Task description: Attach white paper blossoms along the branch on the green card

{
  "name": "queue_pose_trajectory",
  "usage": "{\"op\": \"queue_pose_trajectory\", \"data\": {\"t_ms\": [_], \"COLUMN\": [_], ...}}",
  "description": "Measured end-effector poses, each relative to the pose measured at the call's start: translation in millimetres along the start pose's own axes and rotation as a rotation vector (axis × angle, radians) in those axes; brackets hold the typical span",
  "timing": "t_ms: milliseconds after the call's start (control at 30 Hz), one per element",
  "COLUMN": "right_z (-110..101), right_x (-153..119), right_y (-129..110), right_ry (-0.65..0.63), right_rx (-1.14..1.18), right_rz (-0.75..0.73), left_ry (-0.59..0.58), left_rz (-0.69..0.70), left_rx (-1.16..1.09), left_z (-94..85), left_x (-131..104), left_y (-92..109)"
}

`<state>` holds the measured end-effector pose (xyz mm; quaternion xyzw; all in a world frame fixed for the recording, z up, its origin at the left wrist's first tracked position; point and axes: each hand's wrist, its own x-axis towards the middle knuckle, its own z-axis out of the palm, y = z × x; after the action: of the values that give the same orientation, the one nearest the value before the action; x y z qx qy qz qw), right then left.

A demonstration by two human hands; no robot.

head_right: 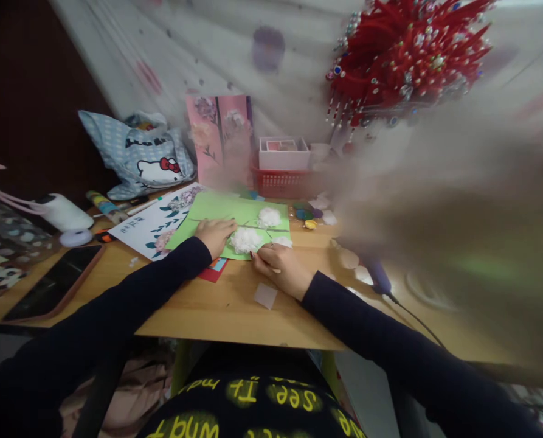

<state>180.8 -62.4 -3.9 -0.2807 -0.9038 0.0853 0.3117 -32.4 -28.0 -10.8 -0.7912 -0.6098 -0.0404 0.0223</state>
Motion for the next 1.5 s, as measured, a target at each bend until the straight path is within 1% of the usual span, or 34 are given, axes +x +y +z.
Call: {"op": "queue_pose_trajectory", "data": {"t_ms": [67, 200, 367, 667, 900, 1033, 1167, 1233, 1267, 1333, 1400, 1433, 1467, 1500], "right_z": [-1, -3, -6, -10, -7, -5, -8, -12, -14, -18, -20, -20, -19, -18], "right_x": [-1, -4, -6, -15, -11, -10, -11, -13, -14, -17, -19, -20, -20, -20], "right_y": [-1, -3, -3, -3, -2, -2, -3, -2, 0, 3, 7, 8, 9, 10], "right_ry": [0.012, 0.058, 0.097, 0.092, 0.051, 0.05, 0.109, 0.143, 0.169, 0.234, 0.302, 0.332, 0.352, 0.36], "right_rx": [-0.006, -0.061, -0.071, -0.028, 0.04, 0.096, 0.104, 0.129, 0.142, 0.171, 0.197, 0.204, 0.206, 0.203], "right_rz": [-0.01, -0.074, -0.071, -0.051, -0.014, -0.071, -0.136, -0.146, -0.148, -0.128, -0.055, 0.0, 0.054, 0.103], "left_ry": [-0.011, -0.049, -0.073, -0.074, -0.056, -0.054, -0.038, -0.017, 0.004, 0.067, 0.126, 0.136, 0.128, 0.111], "left_rz": [-0.002, -0.001, -0.02, -0.005, -0.004, 0.006, 0.014, 0.018, -0.004, -0.101, -0.19, -0.186, -0.141, -0.063], "left_rx": [0.008, 0.027, 0.019, 0.021, 0.045, 0.06, 0.064, 0.063, 0.066, 0.074, 0.057, 0.026, -0.019, -0.075], "left_z": [-0.2, -3.6, -7.2, -7.5, -6.0, -3.7, -5.5, -7.8, -9.0, -11.4, -14.6, -16.7, -19.4, -22.6], "left_x": [0, 0, -1, -1, -1, 0, -1, -1, -1, 1, 4, 4, 4, 3], "left_y": [0, 1, 4, 3, 2, 2, 1, -3, -7, -18, -30, -35, -38, -40]}}
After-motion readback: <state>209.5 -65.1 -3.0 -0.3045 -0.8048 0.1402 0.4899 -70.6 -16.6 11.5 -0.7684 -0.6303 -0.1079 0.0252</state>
